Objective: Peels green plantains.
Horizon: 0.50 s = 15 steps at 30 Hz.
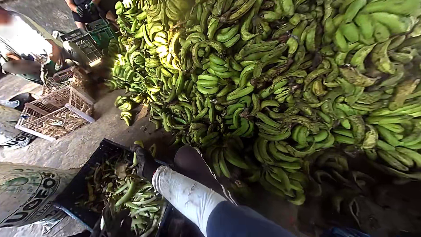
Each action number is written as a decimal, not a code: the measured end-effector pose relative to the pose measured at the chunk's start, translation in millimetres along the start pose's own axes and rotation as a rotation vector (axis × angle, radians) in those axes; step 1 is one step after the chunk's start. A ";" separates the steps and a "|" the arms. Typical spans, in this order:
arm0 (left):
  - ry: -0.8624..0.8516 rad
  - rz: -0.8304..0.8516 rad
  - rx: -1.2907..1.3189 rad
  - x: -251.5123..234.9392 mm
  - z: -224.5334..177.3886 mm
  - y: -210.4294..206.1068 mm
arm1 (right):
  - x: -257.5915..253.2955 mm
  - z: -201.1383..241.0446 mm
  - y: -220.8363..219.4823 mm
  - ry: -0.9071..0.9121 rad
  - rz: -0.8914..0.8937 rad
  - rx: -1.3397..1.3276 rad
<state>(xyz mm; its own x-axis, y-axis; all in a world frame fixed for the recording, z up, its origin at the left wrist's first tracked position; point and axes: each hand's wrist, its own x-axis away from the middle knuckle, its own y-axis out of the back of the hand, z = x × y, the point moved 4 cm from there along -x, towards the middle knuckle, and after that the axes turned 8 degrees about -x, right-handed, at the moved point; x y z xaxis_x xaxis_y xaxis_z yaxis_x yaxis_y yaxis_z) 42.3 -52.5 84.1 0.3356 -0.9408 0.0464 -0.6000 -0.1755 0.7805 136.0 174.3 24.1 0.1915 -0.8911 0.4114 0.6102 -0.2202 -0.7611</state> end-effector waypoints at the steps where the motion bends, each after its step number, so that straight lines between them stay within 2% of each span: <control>1: 0.013 -0.012 0.009 -11.6 2.9 1.3 | -1.0 -8.7 -6.7 -0.085 0.057 -0.133; 3: -0.009 0.007 0.147 -31.4 5.6 -1.6 | 15.7 -16.1 -22.9 -0.209 0.175 -0.220; 6: -0.166 0.007 0.436 -63.8 11.2 -16.8 | 47.5 -22.6 -36.4 -0.312 0.355 -0.081; 7: -0.165 -0.019 0.543 -68.6 4.5 -18.3 | 55.2 -27.6 -38.7 -0.331 0.377 -0.008; 10: 0.088 -0.098 0.725 -62.1 -36.2 -8.7 | 62.6 -34.1 -40.1 -0.254 0.351 0.193; 12: 0.218 -0.096 0.541 -57.3 -54.5 -9.3 | 56.7 -36.4 -36.5 -0.158 0.352 0.303; 13: 0.347 -0.061 0.343 -55.4 -66.7 -9.7 | 52.4 -40.1 -34.2 -0.131 0.342 0.316; 14: 0.441 0.026 0.291 -54.0 -72.6 -11.4 | 46.2 -46.9 -30.6 -0.119 0.327 0.301; 15: 0.338 0.034 0.294 -57.7 -50.8 -20.1 | 39.3 -56.2 -25.4 -0.117 0.321 0.282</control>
<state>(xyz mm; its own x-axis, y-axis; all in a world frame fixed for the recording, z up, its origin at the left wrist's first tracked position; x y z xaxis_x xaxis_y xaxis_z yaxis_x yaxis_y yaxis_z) 72.0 20.1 97.4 0.5011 -0.8086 0.3084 -0.7793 -0.2667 0.5671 84.8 122.7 31.5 0.4811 -0.8423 0.2430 0.6887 0.1917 -0.6992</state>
